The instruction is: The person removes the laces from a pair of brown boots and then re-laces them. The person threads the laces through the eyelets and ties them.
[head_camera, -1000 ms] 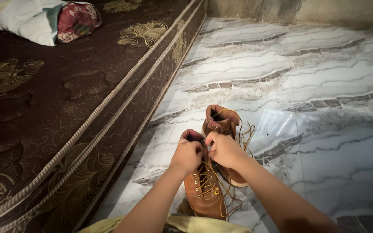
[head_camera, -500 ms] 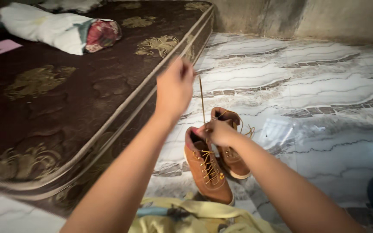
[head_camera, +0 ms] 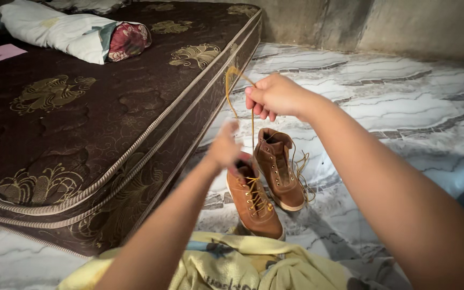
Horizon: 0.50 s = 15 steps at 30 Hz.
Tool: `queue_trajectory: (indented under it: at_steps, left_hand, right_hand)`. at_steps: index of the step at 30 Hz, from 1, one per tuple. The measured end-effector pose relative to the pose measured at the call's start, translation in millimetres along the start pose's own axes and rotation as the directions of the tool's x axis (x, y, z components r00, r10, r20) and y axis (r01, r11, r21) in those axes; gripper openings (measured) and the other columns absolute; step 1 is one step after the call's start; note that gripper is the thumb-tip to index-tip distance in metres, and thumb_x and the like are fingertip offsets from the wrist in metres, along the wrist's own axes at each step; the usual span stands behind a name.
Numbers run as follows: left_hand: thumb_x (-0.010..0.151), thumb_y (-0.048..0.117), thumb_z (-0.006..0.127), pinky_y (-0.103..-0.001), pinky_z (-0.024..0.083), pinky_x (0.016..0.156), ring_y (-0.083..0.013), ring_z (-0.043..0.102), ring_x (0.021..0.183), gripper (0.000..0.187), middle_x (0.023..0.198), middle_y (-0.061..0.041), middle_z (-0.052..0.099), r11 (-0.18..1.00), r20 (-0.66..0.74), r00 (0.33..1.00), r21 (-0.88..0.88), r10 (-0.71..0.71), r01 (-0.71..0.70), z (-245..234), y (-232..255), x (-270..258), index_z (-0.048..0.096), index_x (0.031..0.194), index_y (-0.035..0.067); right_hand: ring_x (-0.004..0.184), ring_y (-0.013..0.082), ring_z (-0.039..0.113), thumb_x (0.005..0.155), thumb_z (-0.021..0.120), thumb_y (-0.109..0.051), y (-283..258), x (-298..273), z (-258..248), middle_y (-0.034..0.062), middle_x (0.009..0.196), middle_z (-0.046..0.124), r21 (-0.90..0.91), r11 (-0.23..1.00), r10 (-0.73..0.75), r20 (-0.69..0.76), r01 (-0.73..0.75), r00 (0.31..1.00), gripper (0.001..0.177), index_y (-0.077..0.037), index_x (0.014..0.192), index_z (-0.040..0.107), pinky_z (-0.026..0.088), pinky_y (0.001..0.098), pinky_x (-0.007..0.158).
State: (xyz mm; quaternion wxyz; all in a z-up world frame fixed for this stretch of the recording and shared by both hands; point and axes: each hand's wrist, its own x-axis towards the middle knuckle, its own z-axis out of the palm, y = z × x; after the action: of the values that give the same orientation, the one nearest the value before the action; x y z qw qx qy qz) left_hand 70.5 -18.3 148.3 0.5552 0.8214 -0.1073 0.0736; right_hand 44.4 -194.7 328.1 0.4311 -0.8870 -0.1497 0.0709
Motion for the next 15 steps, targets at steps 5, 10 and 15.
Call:
queue_trajectory:
  at_steps: [5,10,15]
  left_hand:
    - [0.088,0.011,0.068,-0.041,0.046,0.108,-0.0397,0.059,0.127,0.069,0.142,-0.022,0.056,0.900,0.281,0.938,0.430,-0.204,0.067,40,-61,-34,0.042,0.151,0.016]
    - [0.090,0.015,0.069,-0.042,0.031,0.117,-0.0375,0.031,0.146,0.070,0.158,-0.009,0.037,0.798,0.369,0.917,0.593,-0.152,-0.106,54,-81,-43,0.039,0.153,0.021]
    - [0.093,0.013,0.063,-0.043,0.024,0.121,-0.0366,0.022,0.152,0.067,0.158,0.000,0.043,0.680,0.443,0.896,0.665,-0.027,-0.308,58,-88,-46,0.040,0.155,0.021]
  right_hand:
    - [0.060,0.0121,0.058,0.103,0.051,-0.034,-5,-16,6,0.0029,0.070,0.063,0.145,0.989,0.003,0.010,-0.005,1.000,0.038,-0.006,0.084,0.067,0.047,0.0285,0.052]
    - [0.058,0.0103,0.054,0.104,0.049,-0.036,9,-19,6,0.0011,0.068,0.059,0.231,0.972,0.039,0.030,-0.045,0.999,0.041,-0.007,0.080,0.064,0.045,0.0269,0.051]
    - [0.057,0.0100,0.053,0.104,0.050,-0.038,9,-16,14,0.0002,0.068,0.057,0.338,0.941,-0.016,0.013,0.010,1.000,0.041,-0.007,0.080,0.063,0.045,0.0261,0.051]
